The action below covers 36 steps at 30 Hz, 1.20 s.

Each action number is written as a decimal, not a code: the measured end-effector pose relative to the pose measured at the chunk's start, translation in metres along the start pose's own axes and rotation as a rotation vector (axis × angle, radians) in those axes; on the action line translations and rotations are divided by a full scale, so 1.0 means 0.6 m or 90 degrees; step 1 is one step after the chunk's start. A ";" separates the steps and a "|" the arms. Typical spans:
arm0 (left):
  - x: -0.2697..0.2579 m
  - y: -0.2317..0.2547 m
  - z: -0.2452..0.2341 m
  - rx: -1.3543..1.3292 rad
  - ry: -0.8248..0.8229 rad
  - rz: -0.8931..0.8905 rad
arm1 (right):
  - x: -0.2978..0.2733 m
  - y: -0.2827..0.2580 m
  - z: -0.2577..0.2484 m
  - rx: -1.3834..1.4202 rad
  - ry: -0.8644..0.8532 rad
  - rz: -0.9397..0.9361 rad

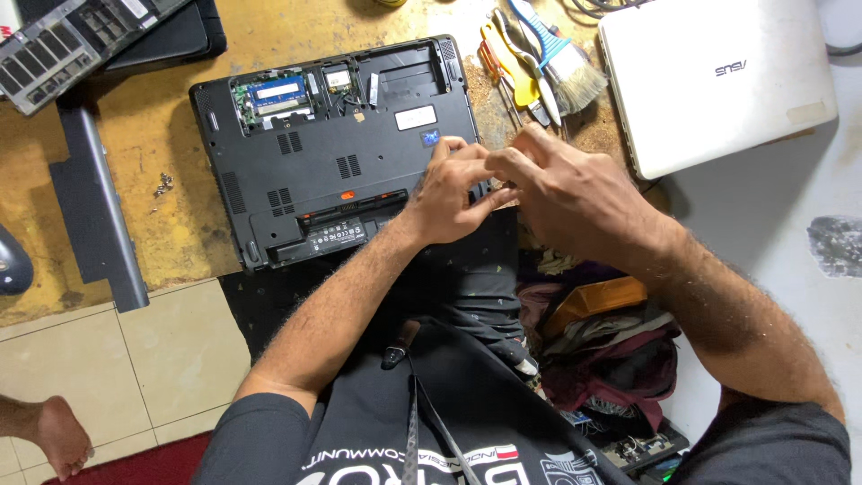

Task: The person uses a screwdriver to remove screws from the bottom panel of a laptop. They then use a brush to clean the vents and surface of the laptop. Finally, they reinsert the screws to secure the panel.

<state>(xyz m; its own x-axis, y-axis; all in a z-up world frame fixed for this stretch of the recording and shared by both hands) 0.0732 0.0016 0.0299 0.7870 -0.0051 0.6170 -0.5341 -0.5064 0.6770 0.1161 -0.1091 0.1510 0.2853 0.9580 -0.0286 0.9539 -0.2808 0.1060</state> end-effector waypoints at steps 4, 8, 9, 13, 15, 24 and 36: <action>-0.005 -0.012 0.007 0.028 0.016 -0.022 | -0.004 0.011 0.012 -0.077 0.009 0.003; -0.010 -0.010 0.005 0.001 0.033 -0.028 | -0.010 0.000 0.003 -0.151 0.044 -0.015; -0.011 -0.003 0.000 -0.003 0.049 -0.031 | -0.014 0.011 0.023 -0.174 0.030 0.005; -0.022 0.044 -0.066 0.025 0.113 -0.058 | -0.007 -0.006 -0.015 -0.016 0.020 0.011; -0.043 0.064 -0.106 0.046 0.140 -0.083 | -0.016 0.006 0.012 -0.089 0.014 0.032; -0.217 0.114 -0.344 0.339 0.289 -0.218 | -0.030 0.028 0.014 0.027 0.041 0.071; -0.357 0.007 -0.503 0.881 0.162 -0.400 | -0.046 0.021 0.026 0.510 0.278 0.133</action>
<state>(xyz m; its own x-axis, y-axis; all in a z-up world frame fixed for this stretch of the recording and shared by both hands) -0.1909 0.2610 0.0221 0.6192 0.5783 0.5312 0.6613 -0.7488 0.0442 0.1216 -0.1398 0.1378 0.5527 0.7748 0.3069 0.7139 -0.2502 -0.6540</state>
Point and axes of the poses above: each hand's wrist, its own x-axis towards the middle knuckle, its own z-axis out of the palm, y = z × x, the point moved 6 cm from there along x, towards the middle knuckle, and after that the axes turned 6 degrees about z, right-handed, at the moved point
